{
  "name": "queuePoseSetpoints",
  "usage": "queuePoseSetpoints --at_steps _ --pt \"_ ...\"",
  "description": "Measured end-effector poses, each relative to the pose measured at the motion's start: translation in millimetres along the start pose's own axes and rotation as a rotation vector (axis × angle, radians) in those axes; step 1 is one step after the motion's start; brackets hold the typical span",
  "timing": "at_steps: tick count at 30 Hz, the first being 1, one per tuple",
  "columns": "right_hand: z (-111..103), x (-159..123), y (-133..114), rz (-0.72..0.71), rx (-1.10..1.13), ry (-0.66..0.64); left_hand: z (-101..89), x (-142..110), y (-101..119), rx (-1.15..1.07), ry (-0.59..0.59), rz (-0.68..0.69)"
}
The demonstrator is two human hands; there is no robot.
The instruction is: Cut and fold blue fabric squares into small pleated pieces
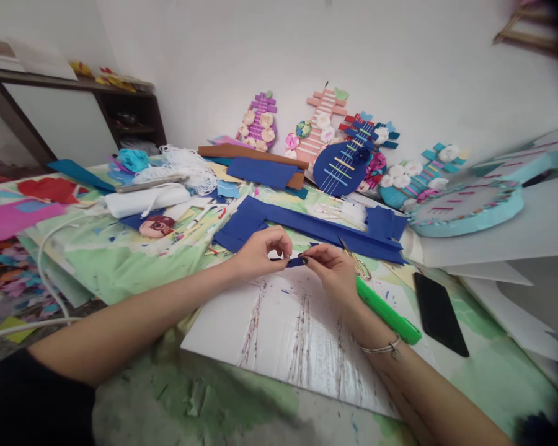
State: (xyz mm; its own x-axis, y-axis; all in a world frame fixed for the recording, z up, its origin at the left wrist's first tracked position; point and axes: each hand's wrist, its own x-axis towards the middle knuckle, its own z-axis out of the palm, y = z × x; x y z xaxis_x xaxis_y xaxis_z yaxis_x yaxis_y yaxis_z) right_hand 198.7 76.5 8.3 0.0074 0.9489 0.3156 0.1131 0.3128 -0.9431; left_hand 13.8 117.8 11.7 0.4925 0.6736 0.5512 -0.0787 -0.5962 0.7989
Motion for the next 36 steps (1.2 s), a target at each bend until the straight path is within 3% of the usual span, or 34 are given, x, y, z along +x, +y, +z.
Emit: queuePoseSetpoints --at_steps 9,15,23,31,36 --pt "3.9 -3.6 -3.5 -0.018 0.03 0.03 -1.0 0.3 0.1 0.111 -0.012 -0.164" --pt "1.3 -4.3 -2.6 -0.039 -0.018 0.071 -1.3 1.4 2.4 0.188 -0.025 -0.196" --pt "2.5 -4.6 -2.2 -0.119 -0.234 -0.105 -0.1 -0.1 4.8 0.216 -0.064 -0.189" --pt "-4.2 -0.5 7.2 -0.097 -0.239 0.051 -1.1 0.9 1.3 0.203 -0.014 -0.213" --pt "-7.2 2.4 7.3 -0.075 -0.192 0.145 -1.5 -0.3 2.2 0.01 0.02 -0.243"
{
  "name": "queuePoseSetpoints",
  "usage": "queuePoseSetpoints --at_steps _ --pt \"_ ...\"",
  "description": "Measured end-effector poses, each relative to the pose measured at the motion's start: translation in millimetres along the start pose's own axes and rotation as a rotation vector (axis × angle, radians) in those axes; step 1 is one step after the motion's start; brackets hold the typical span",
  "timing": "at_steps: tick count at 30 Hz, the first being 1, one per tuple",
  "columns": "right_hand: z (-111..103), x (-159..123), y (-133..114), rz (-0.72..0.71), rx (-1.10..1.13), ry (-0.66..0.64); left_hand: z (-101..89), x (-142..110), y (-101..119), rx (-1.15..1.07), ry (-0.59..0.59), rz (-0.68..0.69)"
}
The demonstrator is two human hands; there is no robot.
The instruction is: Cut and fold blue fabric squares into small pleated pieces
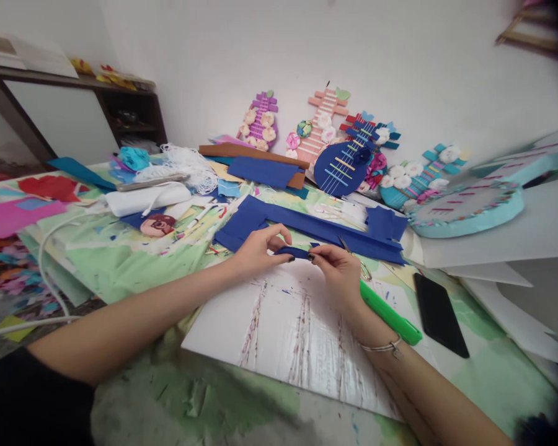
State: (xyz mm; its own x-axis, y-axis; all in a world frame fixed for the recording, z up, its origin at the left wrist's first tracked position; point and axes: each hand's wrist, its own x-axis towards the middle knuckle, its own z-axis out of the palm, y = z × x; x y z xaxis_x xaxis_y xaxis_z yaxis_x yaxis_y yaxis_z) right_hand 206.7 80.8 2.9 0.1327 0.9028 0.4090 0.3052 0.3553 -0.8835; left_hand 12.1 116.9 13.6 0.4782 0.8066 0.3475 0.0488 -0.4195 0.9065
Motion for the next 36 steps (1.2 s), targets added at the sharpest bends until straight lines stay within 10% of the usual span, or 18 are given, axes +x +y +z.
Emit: queuePoseSetpoints --at_steps 36 --pt "-1.7 0.3 -3.0 -0.007 -0.053 0.084 -6.8 7.0 -4.5 -0.066 0.18 -0.176"
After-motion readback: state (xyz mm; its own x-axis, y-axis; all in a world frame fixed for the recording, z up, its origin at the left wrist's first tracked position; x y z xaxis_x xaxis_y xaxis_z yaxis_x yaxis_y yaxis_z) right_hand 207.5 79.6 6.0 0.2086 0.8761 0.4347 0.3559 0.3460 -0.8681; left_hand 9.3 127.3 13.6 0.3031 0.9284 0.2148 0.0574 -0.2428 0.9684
